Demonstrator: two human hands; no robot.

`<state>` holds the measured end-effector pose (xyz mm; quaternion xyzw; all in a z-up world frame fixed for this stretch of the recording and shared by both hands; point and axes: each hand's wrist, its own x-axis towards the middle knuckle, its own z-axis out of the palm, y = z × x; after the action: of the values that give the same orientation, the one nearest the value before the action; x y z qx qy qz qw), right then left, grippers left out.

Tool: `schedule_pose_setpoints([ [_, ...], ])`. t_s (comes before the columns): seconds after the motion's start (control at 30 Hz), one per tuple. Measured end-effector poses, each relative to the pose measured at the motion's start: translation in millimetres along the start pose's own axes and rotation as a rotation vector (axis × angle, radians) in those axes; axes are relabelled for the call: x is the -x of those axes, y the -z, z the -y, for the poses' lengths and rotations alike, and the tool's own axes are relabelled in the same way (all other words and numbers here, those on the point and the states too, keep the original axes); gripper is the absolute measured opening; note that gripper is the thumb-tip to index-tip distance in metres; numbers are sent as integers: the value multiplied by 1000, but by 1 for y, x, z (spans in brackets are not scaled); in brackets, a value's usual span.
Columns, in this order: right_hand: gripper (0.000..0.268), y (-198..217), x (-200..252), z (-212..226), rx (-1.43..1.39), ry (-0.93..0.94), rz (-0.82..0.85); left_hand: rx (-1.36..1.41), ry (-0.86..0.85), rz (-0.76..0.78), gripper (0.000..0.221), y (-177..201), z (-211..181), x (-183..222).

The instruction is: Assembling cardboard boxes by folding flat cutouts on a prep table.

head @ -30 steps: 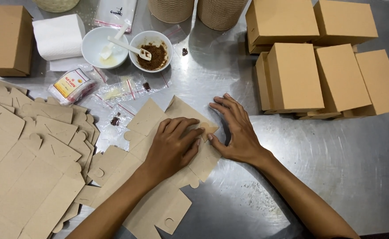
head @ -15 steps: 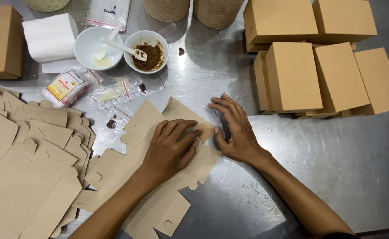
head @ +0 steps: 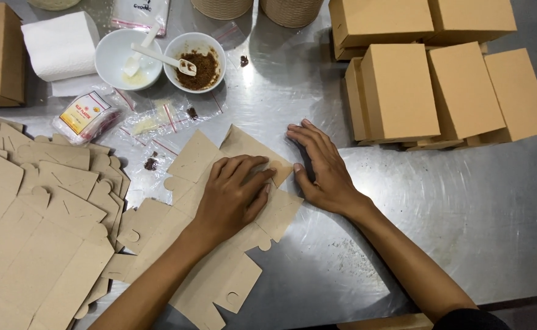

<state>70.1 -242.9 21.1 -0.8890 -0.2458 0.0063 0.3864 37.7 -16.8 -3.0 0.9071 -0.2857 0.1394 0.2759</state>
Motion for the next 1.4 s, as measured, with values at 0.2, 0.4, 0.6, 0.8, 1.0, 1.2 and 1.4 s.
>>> schedule_pose_setpoints([
  [0.2, 62, -4, 1, -1, 58, 19, -21, 23, 27, 37, 21, 5, -1, -2],
  [0.4, 71, -4, 0, 1, 38, 6, -19, 51, 66, 65, 22, 8, -4, -4],
  [0.6, 82, -7, 3, 1, 48, -5, -25, 64, 71, 66, 21, 6, -2, -3],
  [0.8, 78, -7, 2, 2, 21, -6, -37, 61, 75, 63, 21, 9, -4, -5],
  [1.0, 68, -8, 4, -2, -17, 7, -57, 62, 73, 61, 20, 9, -5, -5],
  [1.2, 62, -9, 4, -1, -21, 12, -69, 73, 81, 77, 20, 14, -8, -6],
  [1.4, 57, -8, 4, 1, -4, 0, -76, 78, 87, 81, 20, 17, -10, -8],
])
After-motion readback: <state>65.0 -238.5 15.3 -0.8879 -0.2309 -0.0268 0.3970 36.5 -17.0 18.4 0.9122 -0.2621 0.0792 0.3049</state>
